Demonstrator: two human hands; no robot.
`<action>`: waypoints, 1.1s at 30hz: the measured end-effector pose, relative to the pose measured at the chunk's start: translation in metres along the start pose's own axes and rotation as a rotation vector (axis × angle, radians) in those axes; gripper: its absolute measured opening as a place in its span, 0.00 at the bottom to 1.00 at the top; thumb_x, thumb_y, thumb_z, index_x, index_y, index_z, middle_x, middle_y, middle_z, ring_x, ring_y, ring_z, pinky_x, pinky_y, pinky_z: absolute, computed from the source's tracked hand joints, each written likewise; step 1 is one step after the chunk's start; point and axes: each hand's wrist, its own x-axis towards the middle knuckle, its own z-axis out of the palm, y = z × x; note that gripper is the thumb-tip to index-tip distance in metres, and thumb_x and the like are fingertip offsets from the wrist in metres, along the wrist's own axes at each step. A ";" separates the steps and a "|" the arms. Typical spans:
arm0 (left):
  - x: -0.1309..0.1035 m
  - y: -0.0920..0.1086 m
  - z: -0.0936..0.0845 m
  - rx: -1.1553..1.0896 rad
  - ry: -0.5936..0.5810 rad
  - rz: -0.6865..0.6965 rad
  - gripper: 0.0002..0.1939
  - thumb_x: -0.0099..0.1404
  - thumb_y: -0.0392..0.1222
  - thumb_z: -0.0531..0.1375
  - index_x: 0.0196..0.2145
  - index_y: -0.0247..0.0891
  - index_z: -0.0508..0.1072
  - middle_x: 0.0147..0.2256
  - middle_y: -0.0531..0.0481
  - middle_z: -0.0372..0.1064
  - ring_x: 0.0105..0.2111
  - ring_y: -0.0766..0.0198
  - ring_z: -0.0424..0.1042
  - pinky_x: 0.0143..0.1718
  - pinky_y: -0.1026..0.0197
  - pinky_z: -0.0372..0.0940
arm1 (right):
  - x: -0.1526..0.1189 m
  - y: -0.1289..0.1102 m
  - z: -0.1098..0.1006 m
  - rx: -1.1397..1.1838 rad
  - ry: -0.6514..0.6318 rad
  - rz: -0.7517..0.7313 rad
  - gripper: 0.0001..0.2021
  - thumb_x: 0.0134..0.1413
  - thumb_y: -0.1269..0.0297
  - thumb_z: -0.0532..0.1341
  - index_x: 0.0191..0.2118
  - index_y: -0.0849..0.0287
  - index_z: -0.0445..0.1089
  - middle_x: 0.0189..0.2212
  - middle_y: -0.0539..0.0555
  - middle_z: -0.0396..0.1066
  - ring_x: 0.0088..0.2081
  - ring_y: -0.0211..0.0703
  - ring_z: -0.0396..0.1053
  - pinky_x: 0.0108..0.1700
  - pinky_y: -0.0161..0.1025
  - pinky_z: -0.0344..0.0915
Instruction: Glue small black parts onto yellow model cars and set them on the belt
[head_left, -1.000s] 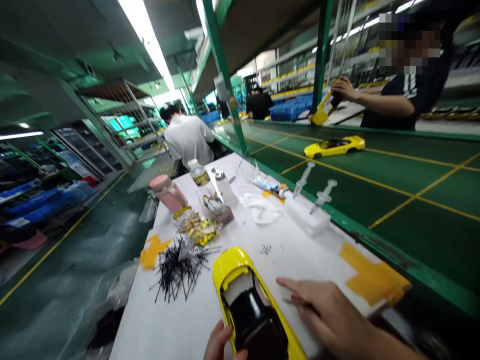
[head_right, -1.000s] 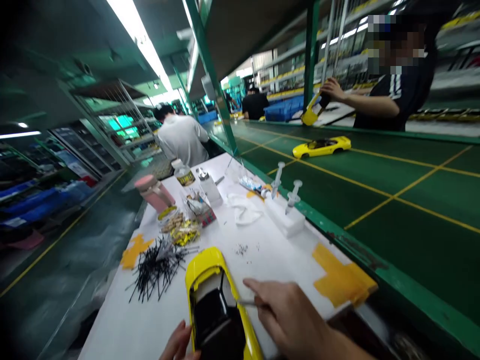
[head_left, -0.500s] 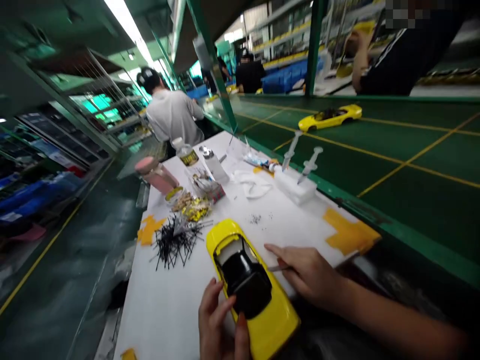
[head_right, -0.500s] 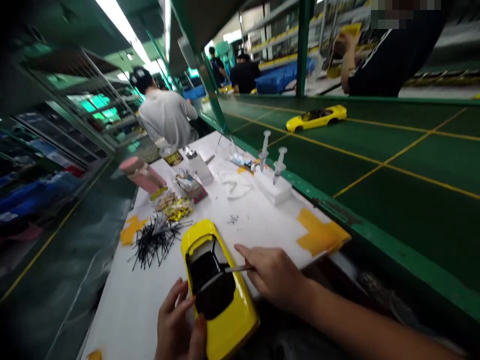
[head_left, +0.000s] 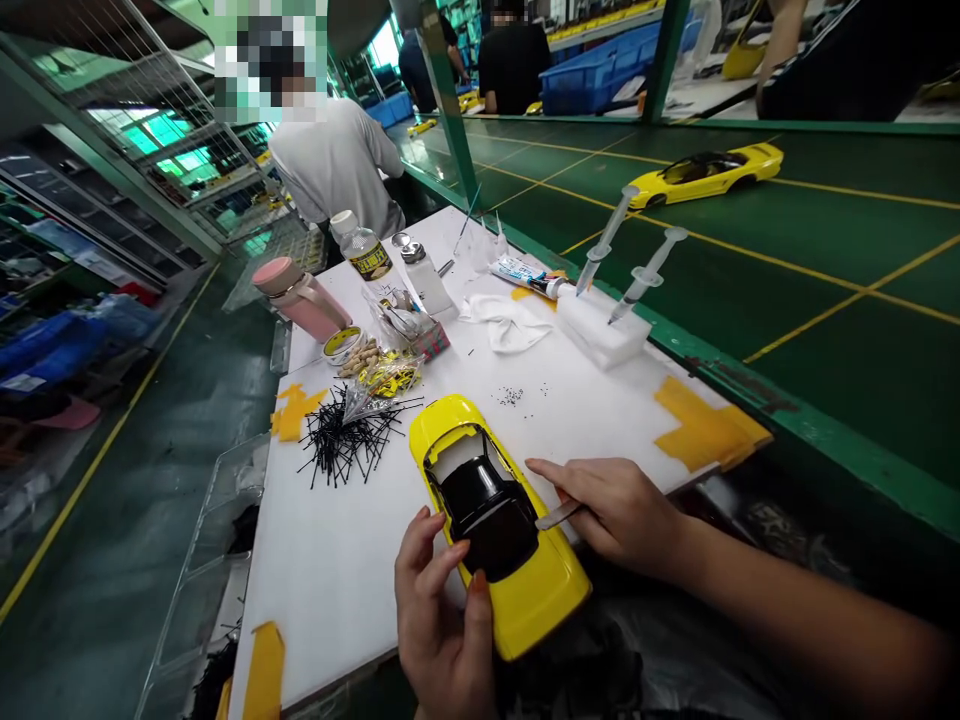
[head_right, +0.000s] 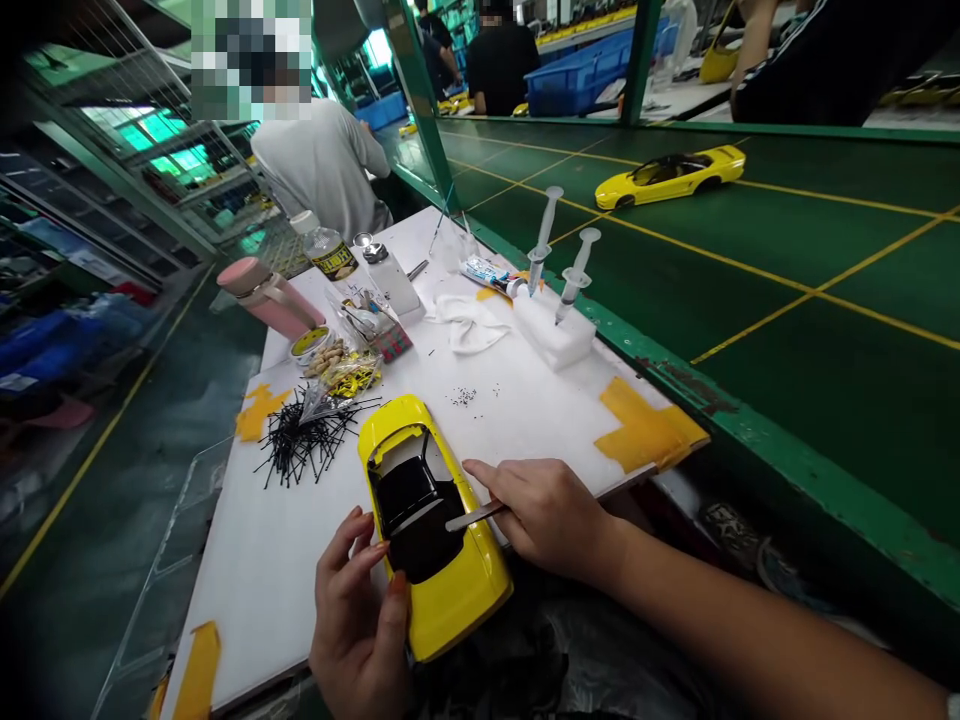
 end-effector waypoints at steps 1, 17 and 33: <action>0.000 0.000 0.000 -0.003 -0.001 -0.007 0.19 0.71 0.26 0.60 0.56 0.40 0.75 0.64 0.41 0.66 0.71 0.57 0.61 0.72 0.55 0.60 | -0.002 0.000 0.001 -0.003 -0.004 -0.004 0.24 0.63 0.79 0.52 0.62 0.69 0.70 0.29 0.51 0.75 0.28 0.41 0.72 0.33 0.39 0.68; -0.001 -0.001 0.001 -0.014 0.006 -0.020 0.19 0.71 0.27 0.61 0.56 0.41 0.76 0.64 0.40 0.67 0.71 0.54 0.61 0.71 0.50 0.60 | 0.003 -0.003 -0.004 -0.028 -0.065 -0.032 0.23 0.63 0.79 0.53 0.62 0.68 0.69 0.29 0.50 0.75 0.27 0.40 0.72 0.32 0.37 0.68; -0.002 -0.003 0.001 -0.008 0.022 -0.029 0.18 0.71 0.29 0.62 0.56 0.42 0.77 0.63 0.40 0.68 0.71 0.52 0.63 0.71 0.50 0.61 | 0.006 -0.002 -0.010 0.088 -0.047 -0.004 0.23 0.61 0.80 0.53 0.58 0.65 0.73 0.27 0.50 0.76 0.26 0.39 0.72 0.31 0.36 0.68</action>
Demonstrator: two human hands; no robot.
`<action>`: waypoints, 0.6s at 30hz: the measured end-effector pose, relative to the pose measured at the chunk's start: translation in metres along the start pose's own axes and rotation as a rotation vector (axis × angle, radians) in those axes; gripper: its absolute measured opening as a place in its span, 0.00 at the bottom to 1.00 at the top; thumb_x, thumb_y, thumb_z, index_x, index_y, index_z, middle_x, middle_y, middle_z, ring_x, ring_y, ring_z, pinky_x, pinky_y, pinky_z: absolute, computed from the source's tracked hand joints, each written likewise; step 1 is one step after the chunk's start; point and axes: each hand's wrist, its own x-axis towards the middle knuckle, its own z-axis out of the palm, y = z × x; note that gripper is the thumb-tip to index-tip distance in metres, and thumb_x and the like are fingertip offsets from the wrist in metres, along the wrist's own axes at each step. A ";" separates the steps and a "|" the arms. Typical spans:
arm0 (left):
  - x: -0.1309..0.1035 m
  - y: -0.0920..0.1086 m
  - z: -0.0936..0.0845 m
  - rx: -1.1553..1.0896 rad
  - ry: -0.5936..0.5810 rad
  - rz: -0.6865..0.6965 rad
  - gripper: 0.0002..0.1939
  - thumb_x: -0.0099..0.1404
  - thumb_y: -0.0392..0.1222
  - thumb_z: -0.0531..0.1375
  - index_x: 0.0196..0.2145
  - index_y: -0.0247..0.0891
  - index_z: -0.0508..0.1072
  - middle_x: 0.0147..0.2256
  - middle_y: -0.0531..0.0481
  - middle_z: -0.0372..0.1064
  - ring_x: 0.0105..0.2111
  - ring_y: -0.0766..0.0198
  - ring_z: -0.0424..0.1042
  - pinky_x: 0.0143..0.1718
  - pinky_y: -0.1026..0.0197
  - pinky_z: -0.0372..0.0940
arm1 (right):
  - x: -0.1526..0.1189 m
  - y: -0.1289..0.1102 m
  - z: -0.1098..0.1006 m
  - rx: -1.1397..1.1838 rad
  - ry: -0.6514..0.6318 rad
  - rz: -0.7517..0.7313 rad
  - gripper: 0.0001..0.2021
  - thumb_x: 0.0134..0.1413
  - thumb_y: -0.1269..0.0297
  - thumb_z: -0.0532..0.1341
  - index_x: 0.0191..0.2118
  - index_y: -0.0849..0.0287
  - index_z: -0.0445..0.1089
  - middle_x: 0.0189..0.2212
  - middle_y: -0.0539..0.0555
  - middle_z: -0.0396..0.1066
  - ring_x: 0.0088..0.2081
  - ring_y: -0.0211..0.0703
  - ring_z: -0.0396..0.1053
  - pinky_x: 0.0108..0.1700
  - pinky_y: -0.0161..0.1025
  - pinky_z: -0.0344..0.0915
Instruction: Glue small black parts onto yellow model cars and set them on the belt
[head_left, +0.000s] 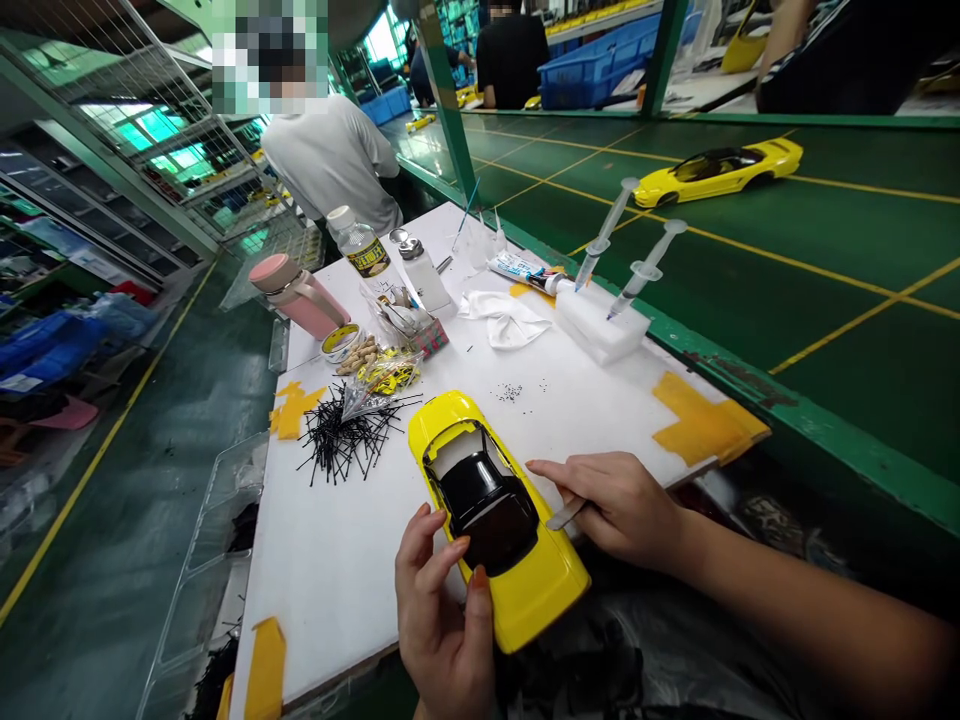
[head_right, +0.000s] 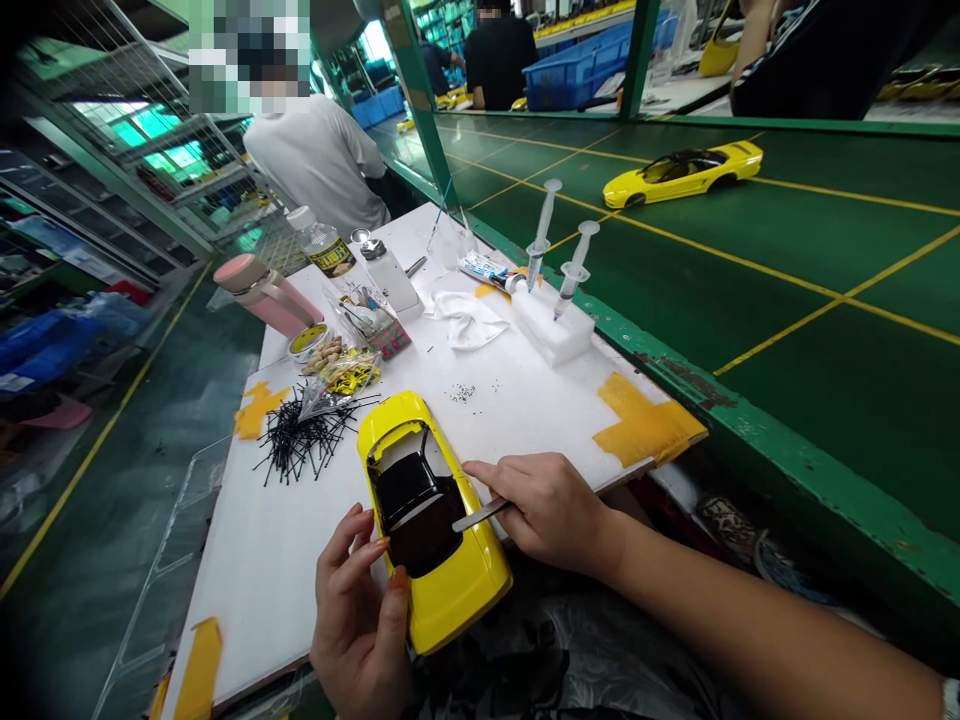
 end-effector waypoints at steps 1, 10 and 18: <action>0.000 0.000 0.000 0.001 -0.003 0.002 0.18 0.71 0.29 0.62 0.56 0.42 0.77 0.63 0.40 0.68 0.71 0.52 0.62 0.71 0.50 0.61 | 0.001 0.000 -0.001 -0.009 -0.017 -0.008 0.23 0.61 0.80 0.53 0.58 0.65 0.73 0.27 0.50 0.76 0.26 0.39 0.72 0.31 0.36 0.68; -0.001 0.000 -0.001 0.003 0.001 0.018 0.18 0.71 0.29 0.62 0.56 0.41 0.77 0.63 0.39 0.68 0.70 0.53 0.63 0.71 0.49 0.61 | 0.001 0.001 -0.002 0.021 0.012 0.005 0.20 0.62 0.79 0.54 0.53 0.64 0.76 0.27 0.51 0.77 0.25 0.38 0.71 0.29 0.35 0.67; 0.000 0.000 0.000 -0.069 0.051 -0.057 0.20 0.72 0.31 0.63 0.60 0.42 0.75 0.64 0.41 0.68 0.69 0.57 0.65 0.70 0.55 0.62 | 0.028 -0.004 -0.007 0.355 -0.119 0.484 0.15 0.67 0.62 0.60 0.48 0.61 0.83 0.29 0.52 0.79 0.25 0.37 0.65 0.30 0.34 0.61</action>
